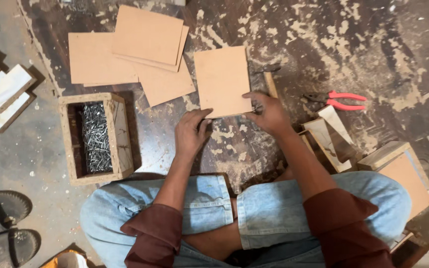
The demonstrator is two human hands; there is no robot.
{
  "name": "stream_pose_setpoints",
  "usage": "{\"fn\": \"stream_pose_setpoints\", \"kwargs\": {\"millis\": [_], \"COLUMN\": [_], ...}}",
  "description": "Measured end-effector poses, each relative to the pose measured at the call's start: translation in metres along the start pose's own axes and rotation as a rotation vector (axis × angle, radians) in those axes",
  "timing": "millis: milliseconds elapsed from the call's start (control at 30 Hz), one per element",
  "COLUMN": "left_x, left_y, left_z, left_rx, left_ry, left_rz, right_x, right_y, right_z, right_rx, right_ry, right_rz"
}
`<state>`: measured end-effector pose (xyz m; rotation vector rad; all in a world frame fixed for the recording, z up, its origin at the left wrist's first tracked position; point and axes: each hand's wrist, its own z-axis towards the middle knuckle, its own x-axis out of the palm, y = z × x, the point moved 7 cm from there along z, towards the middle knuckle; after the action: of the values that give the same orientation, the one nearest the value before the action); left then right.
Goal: The person sits on the floor and hammers nails into small rectangular wooden boards, taking nails one at a time from an open box of nails. They briefly wrap items in a woven sack, then resume positioning boards and driving nails with a hammer, setting finished boards aside.
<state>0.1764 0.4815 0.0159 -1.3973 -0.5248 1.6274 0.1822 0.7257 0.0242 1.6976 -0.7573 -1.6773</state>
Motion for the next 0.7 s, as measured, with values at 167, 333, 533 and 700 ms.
{"fn": "stream_pose_setpoints", "kwargs": {"millis": [167,333,533,700], "left_x": [0.006,0.014,0.018,0.011], "left_y": [0.001,-0.004,-0.006,-0.001], "left_z": [-0.007,-0.010,-0.010,-0.016], "left_rx": [-0.098,0.000,0.065,0.018], "left_ry": [0.031,0.002,-0.015,-0.045], "left_rz": [0.086,0.018,0.008,0.039], "right_x": [-0.012,-0.018,-0.018,-0.002], "right_y": [0.013,0.012,0.012,0.014], "right_z": [-0.010,-0.019,-0.027,-0.027], "right_rx": [-0.026,-0.025,-0.001,0.031], "right_ry": [-0.008,-0.078,-0.165,-0.125], "right_rz": [-0.125,-0.173,-0.199,-0.291]}}
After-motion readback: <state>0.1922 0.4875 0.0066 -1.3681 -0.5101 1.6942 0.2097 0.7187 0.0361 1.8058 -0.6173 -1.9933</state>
